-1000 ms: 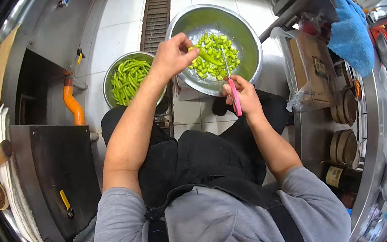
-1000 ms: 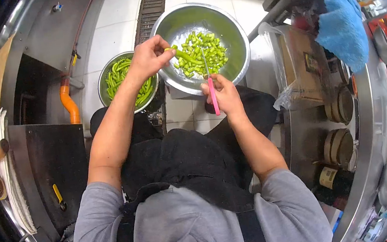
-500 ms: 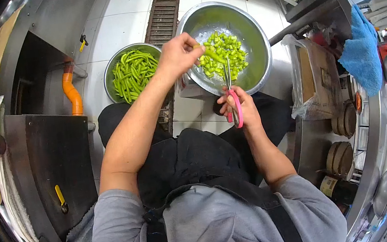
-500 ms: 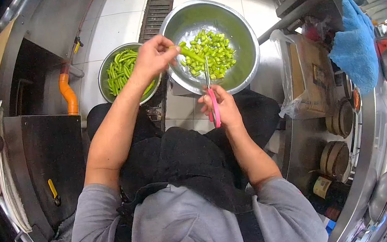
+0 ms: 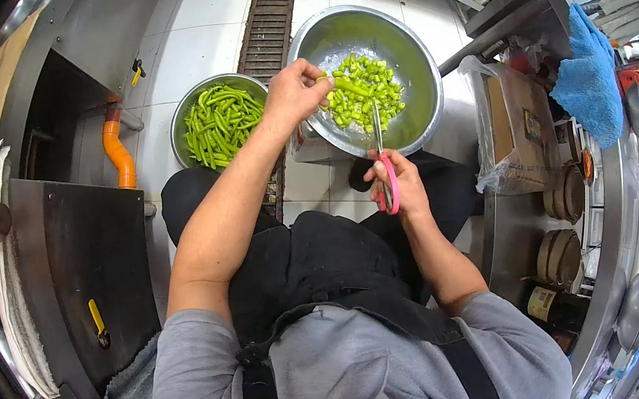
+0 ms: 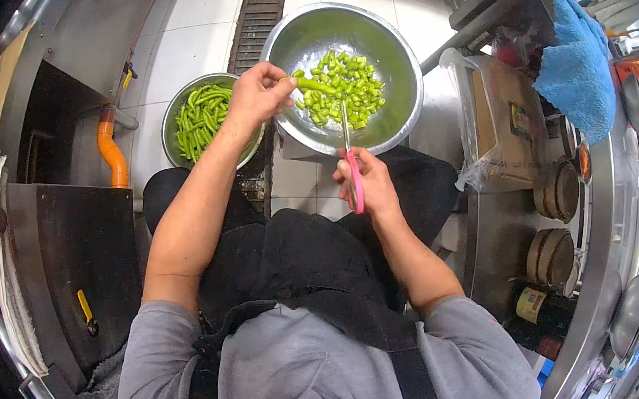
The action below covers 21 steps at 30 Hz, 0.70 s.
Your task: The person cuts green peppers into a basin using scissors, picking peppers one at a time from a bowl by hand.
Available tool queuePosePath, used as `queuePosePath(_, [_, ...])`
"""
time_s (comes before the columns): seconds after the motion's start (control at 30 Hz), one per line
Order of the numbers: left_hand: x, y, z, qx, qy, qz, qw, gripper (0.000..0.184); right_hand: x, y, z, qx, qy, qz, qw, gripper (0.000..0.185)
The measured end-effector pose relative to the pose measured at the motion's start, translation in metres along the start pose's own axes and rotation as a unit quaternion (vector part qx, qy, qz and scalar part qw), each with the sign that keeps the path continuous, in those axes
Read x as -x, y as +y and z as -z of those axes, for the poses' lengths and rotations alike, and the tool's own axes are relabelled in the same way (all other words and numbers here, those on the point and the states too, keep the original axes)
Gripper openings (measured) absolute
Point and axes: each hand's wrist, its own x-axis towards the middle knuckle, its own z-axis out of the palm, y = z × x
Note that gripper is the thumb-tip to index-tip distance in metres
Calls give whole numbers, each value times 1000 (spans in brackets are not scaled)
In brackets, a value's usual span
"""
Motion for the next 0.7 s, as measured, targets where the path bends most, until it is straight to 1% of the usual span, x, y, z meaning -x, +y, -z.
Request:
queuePosePath(0.07, [3, 1, -4, 24, -1, 6, 1000, 19, -1, 4, 2, -7, -13, -7, 1000, 39])
queuePosePath(0.13, [8, 2, -8, 45, -75, 10, 996, 18, -5, 0, -3, -41, -26, 21, 999, 40])
queuePosePath(0.17, [12, 2, -10, 16, -108, -1, 994, 18, -7, -5, -3, -24, -23, 18, 999, 40])
queuePosePath(0.2, [13, 1, -11, 16, -108, -1, 994, 18, -8, -7, -3, -24, -22, 19, 999, 40])
queuePosePath(0.27, [13, -3, -13, 1, -162, -7, 987, 18, -11, -10, -3, -16, 6, 49, 999, 39])
queuePosePath(0.33, [12, -5, -13, -1, -159, -7, 987, 18, -12, -12, -3, -1, 12, 60, 998, 37])
queuePosePath(0.4, [10, -6, -12, -40, -136, -1, 990, 18, -8, -13, -3, 4, 19, 7, 1000, 35])
queuePosePath(0.43, [8, -10, -12, -40, -135, -1, 990, 18, -8, -11, -1, 5, 19, 7, 1000, 35])
queuePosePath(0.5, [3, -17, -10, -126, -64, -50, 989, 18, -7, -3, 0, 14, 21, -11, 1000, 34])
queuePosePath(0.53, [2, -19, -10, -127, -64, -50, 989, 18, -4, -1, 0, 14, 20, -11, 1000, 34])
queuePosePath(0.6, [0, -20, -11, -44, -18, -24, 999, 21, 1, 3, -2, 4, -2, -7, 1000, 35])
queuePosePath(0.63, [0, -19, -12, -44, -19, -24, 999, 21, 0, 9, 1, -6, -32, -2, 999, 36])
queuePosePath(0.7, [2, -16, -15, 8, -47, 3, 999, 21, -2, 10, 0, -8, -38, 9, 999, 37])
